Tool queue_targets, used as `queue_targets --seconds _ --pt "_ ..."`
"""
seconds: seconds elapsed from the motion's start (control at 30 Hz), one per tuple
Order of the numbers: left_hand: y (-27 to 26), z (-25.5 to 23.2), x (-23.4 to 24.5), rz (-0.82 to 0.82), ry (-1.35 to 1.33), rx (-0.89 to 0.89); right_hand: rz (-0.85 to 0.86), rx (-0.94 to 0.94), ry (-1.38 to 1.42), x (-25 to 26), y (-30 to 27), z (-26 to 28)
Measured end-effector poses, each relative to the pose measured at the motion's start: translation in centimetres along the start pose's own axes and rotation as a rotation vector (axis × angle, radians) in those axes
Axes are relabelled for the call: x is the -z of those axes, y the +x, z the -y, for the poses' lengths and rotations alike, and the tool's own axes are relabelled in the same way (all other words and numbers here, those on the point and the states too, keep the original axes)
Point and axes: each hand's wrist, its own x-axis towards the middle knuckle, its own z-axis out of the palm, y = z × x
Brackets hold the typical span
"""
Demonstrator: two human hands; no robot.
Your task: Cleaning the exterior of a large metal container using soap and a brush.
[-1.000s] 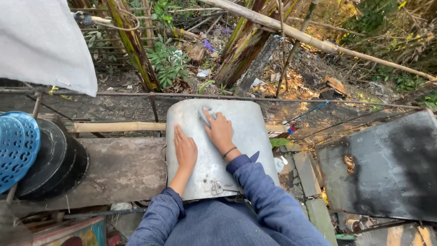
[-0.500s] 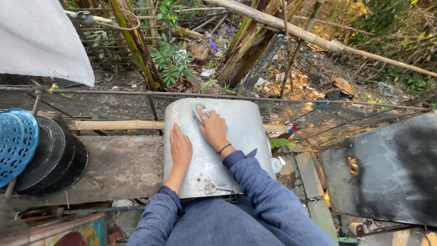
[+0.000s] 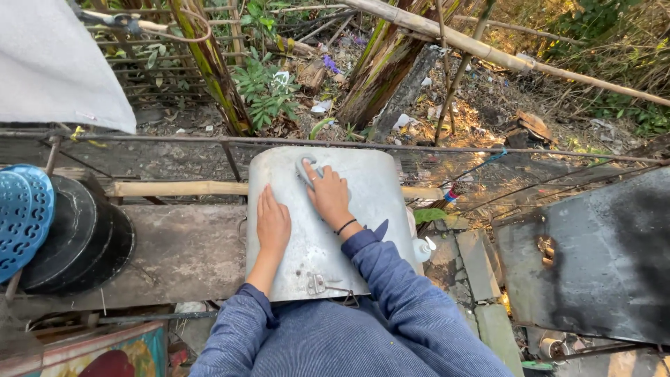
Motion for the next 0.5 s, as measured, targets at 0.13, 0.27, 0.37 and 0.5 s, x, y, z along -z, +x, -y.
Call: queue_targets --seconds 0.13,0.27,0.37,0.5 --pt "0.3 0.2 -0.4 0.011 0.045 -0.069 0.005 0.076 0.053 1.6 -1.7 -0.2" --pt "0.6 0.4 -0.9 0.046 0.115 -0.125 0.03 0.084 0.068 1.9 -2.4 -2.7" --pt "0.9 0.0 -1.7 0.113 0.188 -0.167 0.036 0.044 0.038 1.6 -0.6 -4.2" --pt "2.1 -1.0 -4.2 0.207 0.32 -0.237 -0.012 0.01 0.005 -0.8 1.9 -7.3"
